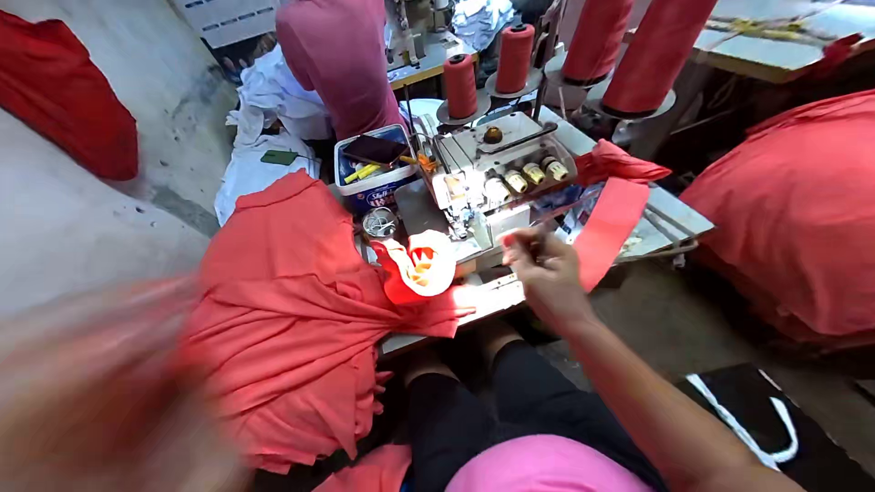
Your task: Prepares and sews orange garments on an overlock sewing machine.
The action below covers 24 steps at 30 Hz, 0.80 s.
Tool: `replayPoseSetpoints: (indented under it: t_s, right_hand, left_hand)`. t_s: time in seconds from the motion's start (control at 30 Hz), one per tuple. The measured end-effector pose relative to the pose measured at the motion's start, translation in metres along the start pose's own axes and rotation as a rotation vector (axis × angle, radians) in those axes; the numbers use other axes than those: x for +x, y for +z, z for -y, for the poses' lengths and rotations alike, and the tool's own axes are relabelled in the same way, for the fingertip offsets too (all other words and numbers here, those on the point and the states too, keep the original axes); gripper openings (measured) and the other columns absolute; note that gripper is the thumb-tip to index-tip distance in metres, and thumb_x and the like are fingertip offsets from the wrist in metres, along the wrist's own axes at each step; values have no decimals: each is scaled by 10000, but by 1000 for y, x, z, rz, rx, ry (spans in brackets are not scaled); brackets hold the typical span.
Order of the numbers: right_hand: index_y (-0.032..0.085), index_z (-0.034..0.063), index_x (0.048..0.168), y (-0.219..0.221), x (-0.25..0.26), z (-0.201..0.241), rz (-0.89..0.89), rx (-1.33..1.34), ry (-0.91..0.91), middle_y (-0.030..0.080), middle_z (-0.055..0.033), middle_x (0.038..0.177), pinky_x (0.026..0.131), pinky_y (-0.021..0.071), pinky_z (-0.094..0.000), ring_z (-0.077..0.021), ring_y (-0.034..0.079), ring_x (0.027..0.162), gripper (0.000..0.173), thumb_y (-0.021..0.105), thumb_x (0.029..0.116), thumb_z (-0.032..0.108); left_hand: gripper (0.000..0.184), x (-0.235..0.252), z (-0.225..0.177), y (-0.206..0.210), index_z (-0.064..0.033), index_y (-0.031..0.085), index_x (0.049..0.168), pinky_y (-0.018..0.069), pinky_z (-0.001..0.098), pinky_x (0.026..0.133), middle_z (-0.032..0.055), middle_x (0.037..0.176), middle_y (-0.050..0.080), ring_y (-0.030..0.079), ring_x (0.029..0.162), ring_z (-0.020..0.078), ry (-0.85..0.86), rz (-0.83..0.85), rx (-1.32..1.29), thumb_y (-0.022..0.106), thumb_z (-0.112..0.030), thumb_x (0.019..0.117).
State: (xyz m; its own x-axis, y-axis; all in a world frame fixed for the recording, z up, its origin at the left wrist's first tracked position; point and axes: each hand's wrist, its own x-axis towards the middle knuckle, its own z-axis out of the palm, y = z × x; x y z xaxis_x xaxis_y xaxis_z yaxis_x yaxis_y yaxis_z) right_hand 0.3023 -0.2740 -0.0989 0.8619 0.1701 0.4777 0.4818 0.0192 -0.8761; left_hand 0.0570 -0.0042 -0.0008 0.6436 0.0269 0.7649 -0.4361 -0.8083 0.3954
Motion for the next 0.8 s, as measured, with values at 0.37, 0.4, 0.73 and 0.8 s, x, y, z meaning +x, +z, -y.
replayPoseSetpoints:
  t_s: [0.37, 0.4, 0.73, 0.8]
  right_hand:
    - [690, -37, 931, 58, 23, -54, 239, -213, 112, 642, -108, 767, 648, 523, -364, -167, 608, 680, 115, 663, 943, 74]
    - [673, -35, 936, 53, 22, -57, 226, -167, 165, 616, -73, 746, 622, 500, -311, -112, 571, 651, 95, 660, 939, 58]
    - [669, 24, 941, 53, 7, -62, 83, 133, 287, 605, 70, 721, 565, 476, -128, 57, 526, 588, 57, 675, 900, -14]
    - [669, 25, 943, 56, 4, -58, 120, 151, 201, 628, 67, 745, 596, 491, -124, 61, 553, 627, 44, 663, 910, -3]
  left_hand:
    - [89, 83, 116, 110, -72, 772, 907, 464, 648, 1005, 82, 1032, 758, 705, 1075, 295, 66, 901, 221, 715, -140, 911]
    - [166, 79, 116, 101, -75, 762, 889, 497, 610, 954, 59, 917, 748, 722, 941, 244, 30, 895, 185, 672, -208, 930]
    - [189, 87, 113, 105, -94, 742, 909, 539, 184, 777, -41, 861, 709, 659, 830, -12, 1, 849, 4, 589, -193, 959]
    - [186, 100, 102, 132, -95, 748, 897, 561, 255, 789, 1, 903, 713, 683, 875, 72, 144, 896, -12, 588, -171, 957]
